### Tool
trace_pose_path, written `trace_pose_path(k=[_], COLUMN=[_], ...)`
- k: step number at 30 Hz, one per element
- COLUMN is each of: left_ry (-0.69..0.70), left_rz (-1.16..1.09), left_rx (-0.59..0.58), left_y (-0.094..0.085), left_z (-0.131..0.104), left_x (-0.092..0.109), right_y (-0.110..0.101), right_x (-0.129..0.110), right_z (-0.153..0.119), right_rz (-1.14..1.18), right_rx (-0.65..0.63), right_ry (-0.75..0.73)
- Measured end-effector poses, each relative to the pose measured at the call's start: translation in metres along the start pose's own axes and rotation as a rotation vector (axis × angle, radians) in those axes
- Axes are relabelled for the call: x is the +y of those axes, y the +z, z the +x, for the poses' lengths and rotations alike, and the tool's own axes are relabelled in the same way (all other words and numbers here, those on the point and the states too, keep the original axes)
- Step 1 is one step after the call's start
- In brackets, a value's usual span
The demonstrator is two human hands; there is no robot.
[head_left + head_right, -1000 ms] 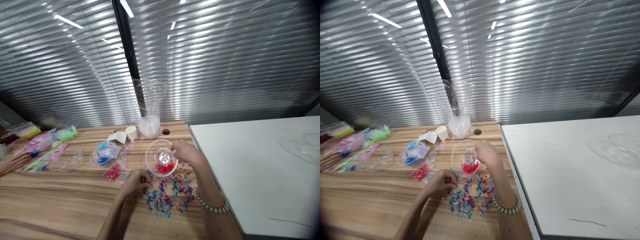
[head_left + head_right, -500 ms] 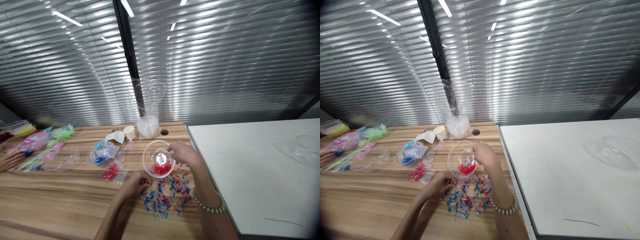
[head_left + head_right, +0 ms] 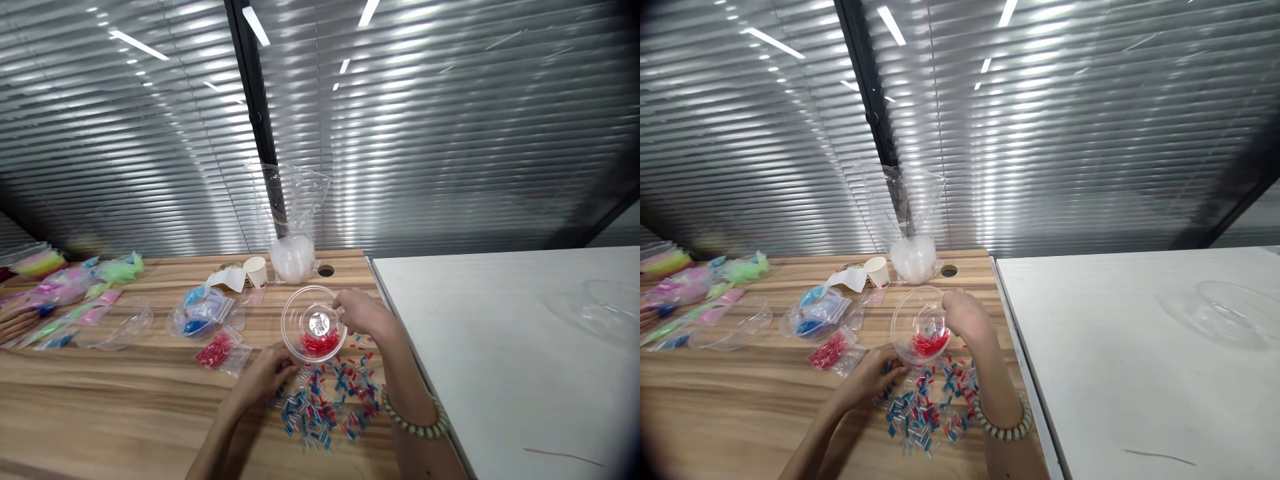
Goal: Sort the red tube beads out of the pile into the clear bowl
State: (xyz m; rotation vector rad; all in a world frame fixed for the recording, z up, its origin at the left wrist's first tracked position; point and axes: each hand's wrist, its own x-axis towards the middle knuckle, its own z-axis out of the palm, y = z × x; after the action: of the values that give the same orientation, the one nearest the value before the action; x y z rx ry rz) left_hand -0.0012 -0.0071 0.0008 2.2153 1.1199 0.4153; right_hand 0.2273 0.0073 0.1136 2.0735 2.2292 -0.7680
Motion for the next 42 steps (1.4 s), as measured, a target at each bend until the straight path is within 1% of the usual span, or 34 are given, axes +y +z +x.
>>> trace_pose_path(k=[5, 8, 12, 14, 16, 18, 19, 21, 23, 25, 27, 28, 29, 30, 32, 33, 34, 36, 39, 42], left_ry=[-0.054, -0.057, -0.051, -0.01, 0.018, -0.005, -0.005, 0.049, 0.129, 0.211, 0.249, 0.241, 0.217, 0.185, 0.118, 0.085, 0.056, 0.007, 0.011, 0.0], left_rz=[-0.05, -0.175, -0.406, -0.433, -0.375, -0.257, -0.196, -0.094, -0.024, 0.014, 0.0, -0.03, -0.077, -0.126, -0.174, -0.162, -0.13, -0.046, 0.004, 0.028], left_rx=[-0.055, -0.073, 0.009, 0.073, 0.199, 0.365, 0.411, 0.435, 0.433, 0.431, 0.438, 0.433, 0.394, 0.307, 0.056, -0.052, -0.122, -0.136, -0.168, -0.167], left_y=[-0.011, -0.02, -0.033, -0.038, -0.04, -0.036, -0.033, -0.025, -0.019, -0.017, -0.02, -0.023, -0.026, -0.028, -0.028, -0.025, -0.021, -0.01, 0.005, 0.009], left_z=[-0.005, -0.012, -0.021, -0.021, -0.015, -0.001, 0.007, 0.021, 0.03, 0.029, 0.021, 0.015, 0.01, 0.006, 0.003, 0.003, 0.005, 0.011, 0.017, 0.019], left_x=[0.011, 0.016, 0.021, 0.024, 0.03, 0.035, 0.038, 0.041, 0.041, 0.04, 0.04, 0.04, 0.04, 0.041, 0.04, 0.039, 0.037, 0.031, 0.019, 0.013], right_y=[-0.001, -0.002, -0.003, -0.004, -0.004, -0.005, -0.005, -0.005, -0.005, -0.005, -0.004, -0.004, -0.004, -0.004, -0.005, -0.006, -0.007, -0.008, -0.008, -0.008], right_x=[0.0, 0.001, 0.005, 0.007, 0.008, 0.007, 0.007, 0.008, 0.01, 0.014, 0.019, 0.021, 0.023, 0.024, 0.026, 0.026, 0.026, 0.025, 0.024, 0.025], right_z=[-0.002, -0.004, -0.004, -0.003, -0.004, -0.005, -0.006, -0.008, -0.008, -0.007, -0.004, -0.003, -0.002, -0.001, -0.001, -0.001, -0.002, -0.004, -0.005, -0.004], right_rz=[0.013, 0.028, 0.05, 0.058, 0.067, 0.075, 0.08, 0.092, 0.108, 0.126, 0.143, 0.15, 0.158, 0.164, 0.172, 0.173, 0.174, 0.172, 0.167, 0.165], right_rx=[0.011, 0.02, 0.018, 0.015, 0.009, 0.004, 0.002, 0.001, 0.006, 0.011, 0.008, 0.003, -0.001, -0.005, -0.008, -0.007, -0.007, -0.008, -0.013, -0.014], right_ry=[-0.009, -0.015, -0.023, -0.024, -0.026, -0.031, -0.034, -0.042, -0.049, -0.046, -0.028, -0.016, -0.002, 0.013, 0.037, 0.045, 0.05, 0.052, 0.052, 0.061])
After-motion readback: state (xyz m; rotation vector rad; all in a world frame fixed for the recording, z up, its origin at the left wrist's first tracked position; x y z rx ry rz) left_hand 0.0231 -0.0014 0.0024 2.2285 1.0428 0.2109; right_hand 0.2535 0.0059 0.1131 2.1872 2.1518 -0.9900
